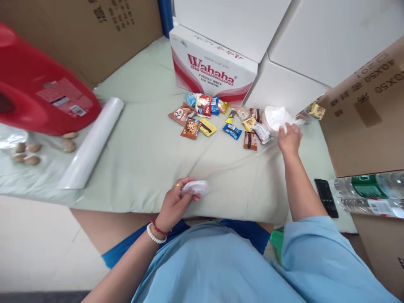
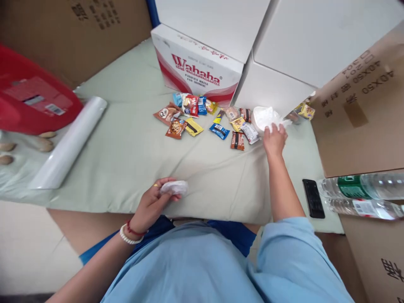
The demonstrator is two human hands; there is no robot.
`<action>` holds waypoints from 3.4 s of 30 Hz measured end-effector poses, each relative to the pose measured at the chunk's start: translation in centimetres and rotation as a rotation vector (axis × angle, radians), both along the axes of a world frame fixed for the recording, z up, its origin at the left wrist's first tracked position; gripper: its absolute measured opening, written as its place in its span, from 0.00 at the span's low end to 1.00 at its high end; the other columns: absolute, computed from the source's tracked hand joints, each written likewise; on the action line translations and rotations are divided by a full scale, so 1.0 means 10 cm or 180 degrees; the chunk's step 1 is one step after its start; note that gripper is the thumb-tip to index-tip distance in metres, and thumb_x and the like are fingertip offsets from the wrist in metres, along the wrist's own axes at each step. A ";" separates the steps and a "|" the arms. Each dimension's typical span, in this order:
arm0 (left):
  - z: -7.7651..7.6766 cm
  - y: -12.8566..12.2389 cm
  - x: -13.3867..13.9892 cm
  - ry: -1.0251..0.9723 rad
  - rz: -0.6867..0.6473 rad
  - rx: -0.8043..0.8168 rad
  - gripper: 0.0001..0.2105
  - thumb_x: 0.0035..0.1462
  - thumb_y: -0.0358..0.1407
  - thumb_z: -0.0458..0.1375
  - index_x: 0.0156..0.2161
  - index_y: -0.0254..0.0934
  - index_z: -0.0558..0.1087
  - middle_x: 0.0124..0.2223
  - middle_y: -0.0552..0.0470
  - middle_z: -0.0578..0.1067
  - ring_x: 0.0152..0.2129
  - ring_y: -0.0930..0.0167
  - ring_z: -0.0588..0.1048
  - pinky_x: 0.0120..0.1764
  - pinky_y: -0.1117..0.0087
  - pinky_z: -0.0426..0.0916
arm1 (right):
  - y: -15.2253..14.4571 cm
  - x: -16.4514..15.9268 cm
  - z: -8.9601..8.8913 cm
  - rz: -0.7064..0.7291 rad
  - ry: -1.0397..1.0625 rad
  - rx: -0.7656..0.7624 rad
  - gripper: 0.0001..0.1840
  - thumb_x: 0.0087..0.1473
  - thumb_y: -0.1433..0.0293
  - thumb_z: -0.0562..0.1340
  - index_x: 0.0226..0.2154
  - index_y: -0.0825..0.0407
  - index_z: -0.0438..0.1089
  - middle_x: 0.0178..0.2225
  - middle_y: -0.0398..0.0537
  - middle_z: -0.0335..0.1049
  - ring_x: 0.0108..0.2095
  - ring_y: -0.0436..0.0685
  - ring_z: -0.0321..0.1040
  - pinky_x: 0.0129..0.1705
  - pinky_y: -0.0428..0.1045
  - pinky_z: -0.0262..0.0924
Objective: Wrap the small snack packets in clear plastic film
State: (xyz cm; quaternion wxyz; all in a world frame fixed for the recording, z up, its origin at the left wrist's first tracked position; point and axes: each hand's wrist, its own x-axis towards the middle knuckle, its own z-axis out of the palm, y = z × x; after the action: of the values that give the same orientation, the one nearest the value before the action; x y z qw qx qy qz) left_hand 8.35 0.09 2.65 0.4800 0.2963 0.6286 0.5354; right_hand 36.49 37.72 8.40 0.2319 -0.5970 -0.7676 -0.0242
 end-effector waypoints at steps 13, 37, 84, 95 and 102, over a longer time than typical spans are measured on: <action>0.12 0.12 0.15 -0.0017 -0.0442 -0.0186 0.22 0.57 0.58 0.64 0.34 0.38 0.72 0.20 0.60 0.67 0.17 0.74 0.64 0.23 0.71 0.57 | -2.91 -0.82 -0.62 0.2588 0.1771 -0.1400 0.11 0.65 0.66 0.63 0.46 0.38 0.81 0.43 0.50 0.79 0.43 0.63 0.73 0.45 0.61 0.71; 0.04 0.06 0.00 -0.1242 0.0344 0.0219 0.11 0.44 0.34 0.67 0.23 0.37 0.66 0.24 0.58 0.65 0.24 0.77 0.63 0.30 0.75 0.59 | -2.65 -0.59 -0.39 0.0250 0.4898 -0.3924 0.20 0.41 0.62 0.80 0.30 0.50 0.72 0.28 0.39 0.68 0.23 0.45 0.55 0.20 0.41 0.48; 0.18 0.00 0.18 0.0862 -0.0029 0.0283 0.21 0.66 0.53 0.58 0.52 0.39 0.78 0.50 0.44 0.78 0.38 0.66 0.74 0.37 0.69 0.69 | -2.68 -0.57 -0.48 0.0823 0.3062 -0.2793 0.15 0.59 0.54 0.68 0.40 0.47 0.77 0.28 0.41 0.73 0.29 0.53 0.67 0.34 0.50 0.64; 0.14 0.17 0.08 0.1372 0.0871 0.0425 0.12 0.70 0.46 0.56 0.39 0.42 0.77 0.40 0.50 0.81 0.38 0.65 0.77 0.48 0.64 0.71 | -2.61 -0.47 -0.34 0.0661 0.3302 -0.2554 0.23 0.56 0.57 0.71 0.52 0.45 0.72 0.30 0.38 0.71 0.22 0.49 0.58 0.25 0.48 0.55; 0.19 0.12 -0.40 0.1664 0.0648 0.0127 0.13 0.67 0.47 0.59 0.36 0.41 0.75 0.21 0.59 0.68 0.20 0.72 0.65 0.29 0.71 0.58 | -2.41 -0.14 -0.40 0.0536 0.3279 -0.2612 0.26 0.52 0.55 0.74 0.50 0.46 0.71 0.27 0.35 0.68 0.20 0.47 0.55 0.23 0.47 0.50</action>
State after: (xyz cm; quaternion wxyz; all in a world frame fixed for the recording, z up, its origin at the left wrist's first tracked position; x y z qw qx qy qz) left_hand 4.39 1.27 4.58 0.2394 0.3690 0.7469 0.4986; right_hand 35.12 13.61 4.41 0.3241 -0.5101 -0.5495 0.5768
